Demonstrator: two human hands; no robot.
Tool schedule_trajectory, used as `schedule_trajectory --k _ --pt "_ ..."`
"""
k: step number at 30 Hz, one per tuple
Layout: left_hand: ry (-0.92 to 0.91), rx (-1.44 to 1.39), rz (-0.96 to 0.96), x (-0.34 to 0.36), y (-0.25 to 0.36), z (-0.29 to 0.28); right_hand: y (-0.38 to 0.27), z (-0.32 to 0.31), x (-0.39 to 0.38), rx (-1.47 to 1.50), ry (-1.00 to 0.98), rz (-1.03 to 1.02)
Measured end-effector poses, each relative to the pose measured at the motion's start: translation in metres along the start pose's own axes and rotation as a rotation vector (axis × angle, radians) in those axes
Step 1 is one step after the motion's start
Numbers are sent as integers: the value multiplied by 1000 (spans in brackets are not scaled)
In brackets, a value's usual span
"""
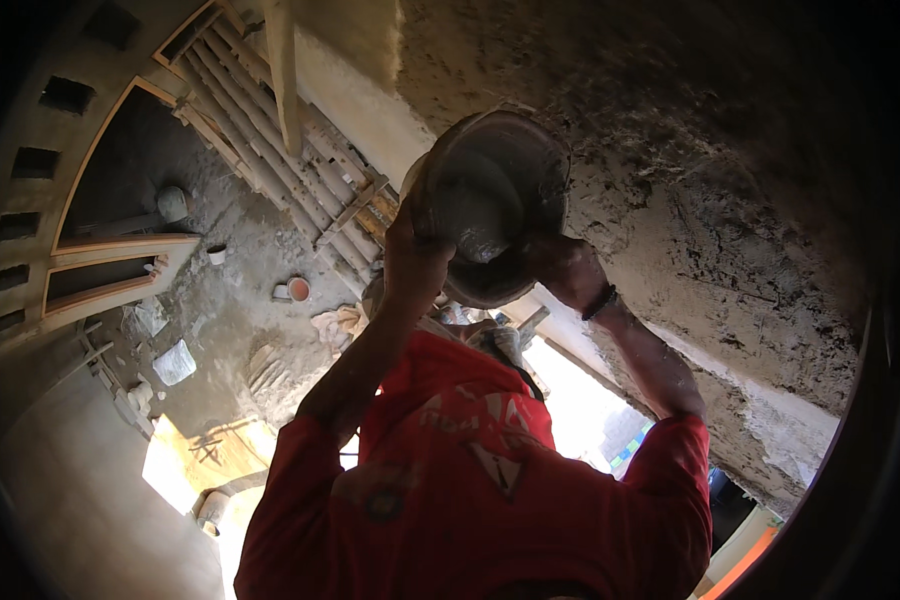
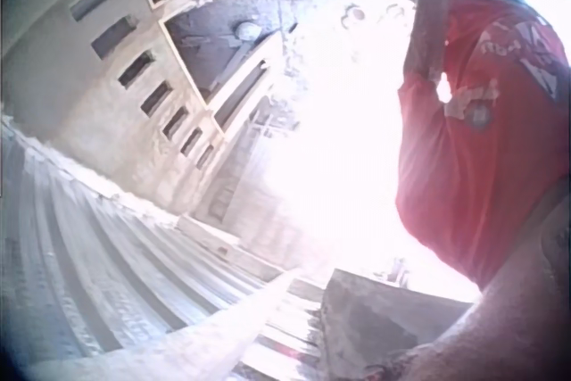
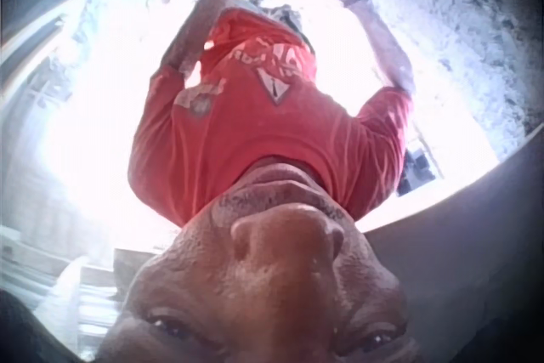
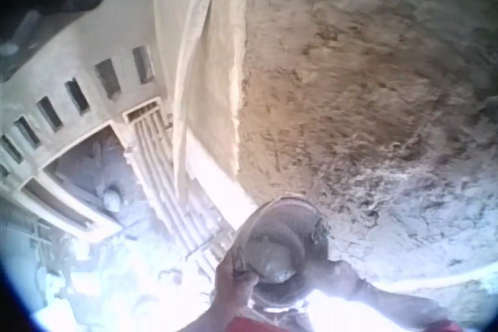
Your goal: The person applies wet plaster from a bucket onto a wall using a trowel. They scrape plaster from the bucket and spread it across the wall surface several times.
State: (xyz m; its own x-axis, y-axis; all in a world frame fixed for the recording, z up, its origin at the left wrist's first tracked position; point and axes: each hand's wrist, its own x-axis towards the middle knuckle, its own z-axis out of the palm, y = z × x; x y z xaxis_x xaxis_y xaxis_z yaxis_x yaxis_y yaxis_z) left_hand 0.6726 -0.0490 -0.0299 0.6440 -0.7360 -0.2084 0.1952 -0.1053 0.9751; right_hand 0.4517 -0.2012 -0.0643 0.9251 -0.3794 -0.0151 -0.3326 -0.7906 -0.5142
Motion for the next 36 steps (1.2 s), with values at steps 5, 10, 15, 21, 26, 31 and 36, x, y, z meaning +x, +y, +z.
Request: schedule_trajectory --k 5,10,15,21,26,31,36 --pt "138 -108 -15 1 -9 -13 -46 -68 23 -61 17 61" --pt "253 48 -38 0 -37 -37 -61 -104 25 162 20 18" --pt "308 7 -9 -8 -57 -43 -9 -125 38 255 -250 571" --pt "297 22 -76 -24 -56 -47 59 -204 -6 443 296 339" --pt "268 113 -66 -21 -45 -31 6 -167 -1 575 -117 311" --pt "255 231 109 -13 -44 -8 -45 -84 32 -723 -98 -12" --pt "182 345 149 -9 -15 4 -16 -36 61 -727 -105 -97"
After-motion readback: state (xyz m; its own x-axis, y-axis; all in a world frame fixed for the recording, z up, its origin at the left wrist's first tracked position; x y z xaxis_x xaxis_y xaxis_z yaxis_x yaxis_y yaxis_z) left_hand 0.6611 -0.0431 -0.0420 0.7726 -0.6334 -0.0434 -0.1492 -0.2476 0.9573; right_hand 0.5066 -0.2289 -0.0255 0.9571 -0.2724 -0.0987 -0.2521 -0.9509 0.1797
